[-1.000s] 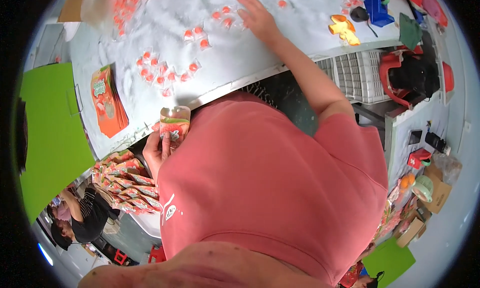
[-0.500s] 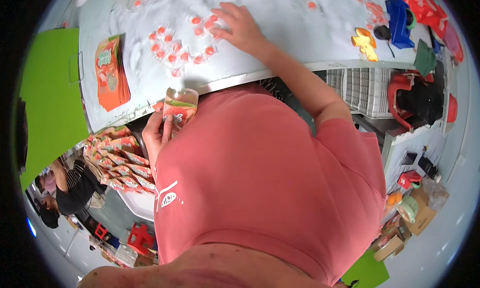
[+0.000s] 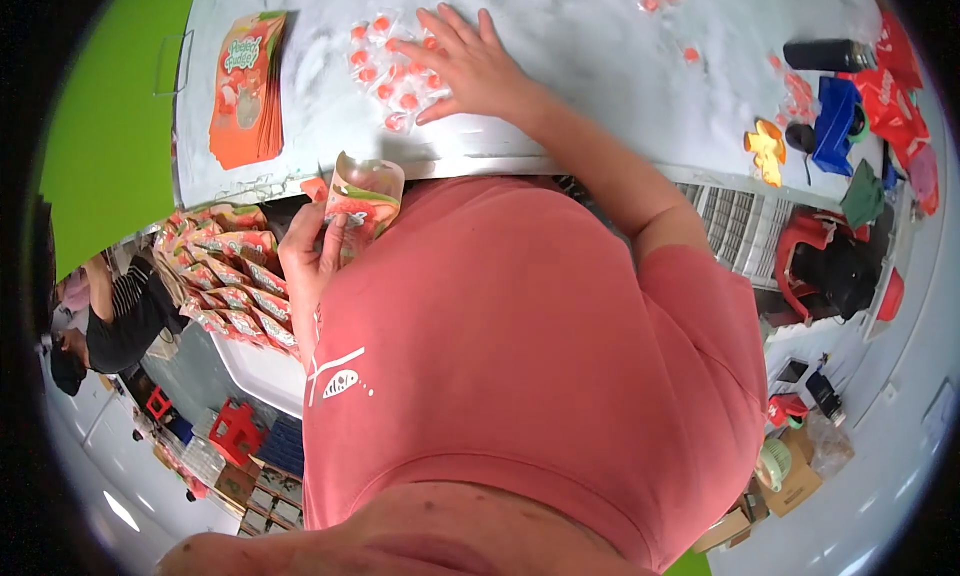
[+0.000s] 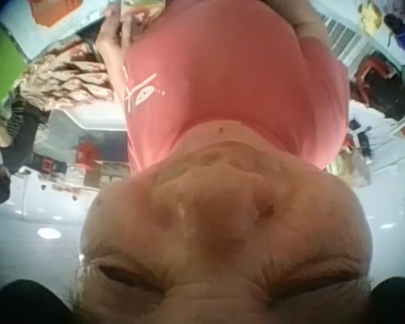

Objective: Packing small individually wrapped candies into plastic pouches.

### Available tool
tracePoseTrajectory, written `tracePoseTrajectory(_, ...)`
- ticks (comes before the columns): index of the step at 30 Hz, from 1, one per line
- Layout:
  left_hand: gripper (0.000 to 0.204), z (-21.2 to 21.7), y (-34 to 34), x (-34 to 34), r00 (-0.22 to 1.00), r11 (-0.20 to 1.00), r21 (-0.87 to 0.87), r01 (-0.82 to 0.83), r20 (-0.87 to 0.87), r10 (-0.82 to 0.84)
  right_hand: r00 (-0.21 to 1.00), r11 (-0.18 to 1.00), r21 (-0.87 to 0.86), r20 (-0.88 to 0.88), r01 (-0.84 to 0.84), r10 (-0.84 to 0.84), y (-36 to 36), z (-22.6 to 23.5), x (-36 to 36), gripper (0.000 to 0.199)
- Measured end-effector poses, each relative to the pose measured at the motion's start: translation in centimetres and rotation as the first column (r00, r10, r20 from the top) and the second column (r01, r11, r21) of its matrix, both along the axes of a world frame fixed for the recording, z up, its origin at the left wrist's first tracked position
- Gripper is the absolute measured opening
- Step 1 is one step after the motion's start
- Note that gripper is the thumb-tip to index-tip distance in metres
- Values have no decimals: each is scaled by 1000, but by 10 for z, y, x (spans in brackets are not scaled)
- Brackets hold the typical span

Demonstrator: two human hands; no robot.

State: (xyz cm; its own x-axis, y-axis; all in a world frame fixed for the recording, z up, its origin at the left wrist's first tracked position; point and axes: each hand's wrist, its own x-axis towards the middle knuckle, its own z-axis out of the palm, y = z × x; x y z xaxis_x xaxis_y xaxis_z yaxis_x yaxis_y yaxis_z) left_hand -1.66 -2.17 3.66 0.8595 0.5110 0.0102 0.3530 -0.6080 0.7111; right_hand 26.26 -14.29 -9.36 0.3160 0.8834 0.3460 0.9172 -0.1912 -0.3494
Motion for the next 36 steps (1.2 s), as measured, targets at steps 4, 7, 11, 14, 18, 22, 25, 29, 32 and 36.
tracePoseTrajectory(4,17,-1,14,-1,997,992,123,22,72,-31,996,998,-32,75,-50,52,16,-2,3,85)
tracePoseTrajectory(7,18,1,23,-1,998,966,258,-25,65,8,987,984,80,44,-158,155,17,-3,5,60)
tracePoseTrajectory(11,18,-4,34,10,994,987,135,-91,78,81,973,985,61,176,-162,149,24,-11,8,34)
tracePoseTrajectory(14,18,-6,38,21,990,988,112,-106,107,94,973,978,96,159,-185,168,31,-19,20,25)
tracePoseTrajectory(18,20,-15,44,40,987,992,80,-94,140,82,858,995,101,-512,12,41,36,-24,32,29)
tracePoseTrajectory(22,19,-15,43,56,989,992,102,-73,138,59,609,974,225,-778,38,156,36,48,28,19)
tracePoseTrajectory(25,19,-20,46,68,982,983,180,-37,189,2,630,945,183,-709,-270,317,35,88,39,16)
tracePoseTrajectory(29,20,-18,45,89,980,871,491,6,169,-102,865,904,-68,-327,-422,380,41,120,36,15)
tracePoseTrajectory(32,21,-22,46,95,987,862,507,-14,143,-68,881,913,-100,-322,-395,346,46,132,27,17)
tracePoseTrajectory(36,22,-31,49,97,980,908,418,-31,190,-54,845,971,-53,-505,-234,176,53,129,24,22)
